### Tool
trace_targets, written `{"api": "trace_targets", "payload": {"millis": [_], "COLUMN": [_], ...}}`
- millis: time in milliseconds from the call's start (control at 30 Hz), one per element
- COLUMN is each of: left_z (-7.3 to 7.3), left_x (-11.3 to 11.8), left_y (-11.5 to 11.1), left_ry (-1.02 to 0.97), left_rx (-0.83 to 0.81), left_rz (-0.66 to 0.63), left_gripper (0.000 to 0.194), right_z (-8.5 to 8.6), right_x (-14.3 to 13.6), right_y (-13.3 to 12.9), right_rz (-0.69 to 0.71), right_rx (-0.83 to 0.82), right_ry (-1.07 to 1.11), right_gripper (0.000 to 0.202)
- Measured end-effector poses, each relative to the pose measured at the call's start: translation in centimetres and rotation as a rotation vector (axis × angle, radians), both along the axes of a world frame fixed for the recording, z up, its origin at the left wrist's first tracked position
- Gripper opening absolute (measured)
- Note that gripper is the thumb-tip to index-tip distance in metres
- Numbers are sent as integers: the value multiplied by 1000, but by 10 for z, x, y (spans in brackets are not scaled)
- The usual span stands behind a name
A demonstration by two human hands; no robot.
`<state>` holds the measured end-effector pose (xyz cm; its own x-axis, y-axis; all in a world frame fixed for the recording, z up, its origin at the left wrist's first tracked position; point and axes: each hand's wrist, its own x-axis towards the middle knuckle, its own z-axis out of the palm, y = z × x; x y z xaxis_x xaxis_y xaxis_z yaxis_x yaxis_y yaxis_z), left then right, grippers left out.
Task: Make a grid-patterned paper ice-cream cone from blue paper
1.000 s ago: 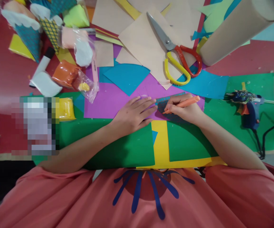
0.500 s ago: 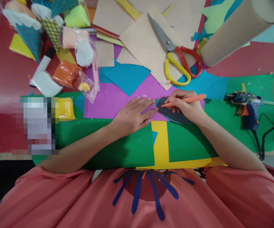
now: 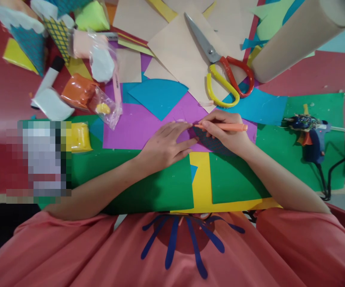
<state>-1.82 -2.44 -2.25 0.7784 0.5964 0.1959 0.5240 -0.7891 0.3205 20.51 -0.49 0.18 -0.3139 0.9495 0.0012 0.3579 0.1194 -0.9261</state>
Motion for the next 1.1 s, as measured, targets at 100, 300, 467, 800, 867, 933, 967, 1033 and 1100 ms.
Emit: {"api": "trace_targets", "payload": {"millis": [100, 300, 467, 800, 867, 933, 967, 1033, 1100], "left_z": [-1, -3, -3, -4, -3, -3, -3, -3, -2], "left_x": [0, -1, -1, 0, 0, 0, 0, 1, 1], "left_y": [0, 0, 0, 0, 0, 0, 0, 0, -1], "left_ry": [-12, -28, -21, -50, -39, -33, -35, -41, -37], "left_rx": [-8, -13, -21, -71, -62, -37, -22, -5, -9], "left_rz": [8, 12, 21, 28, 29, 24, 19, 14, 19], "left_gripper": [32, 34, 34, 32, 32, 32, 32, 32, 31], "right_z": [-3, -7, -6, -8, -8, -9, -9, -8, -8], "right_x": [1, 0, 0, 1, 1, 1, 1, 0, -1], "right_y": [2, 3, 3, 5, 5, 4, 4, 4, 3], "right_rz": [1, 10, 10, 36, 37, 20, 10, 1, 3], "right_rx": [-13, 24, 10, -13, -23, -16, -8, 9, 18], "right_ry": [-14, -12, -15, 28, 40, 44, 42, 30, 15], "right_gripper": [20, 20, 19, 19, 20, 20, 19, 18, 17]}}
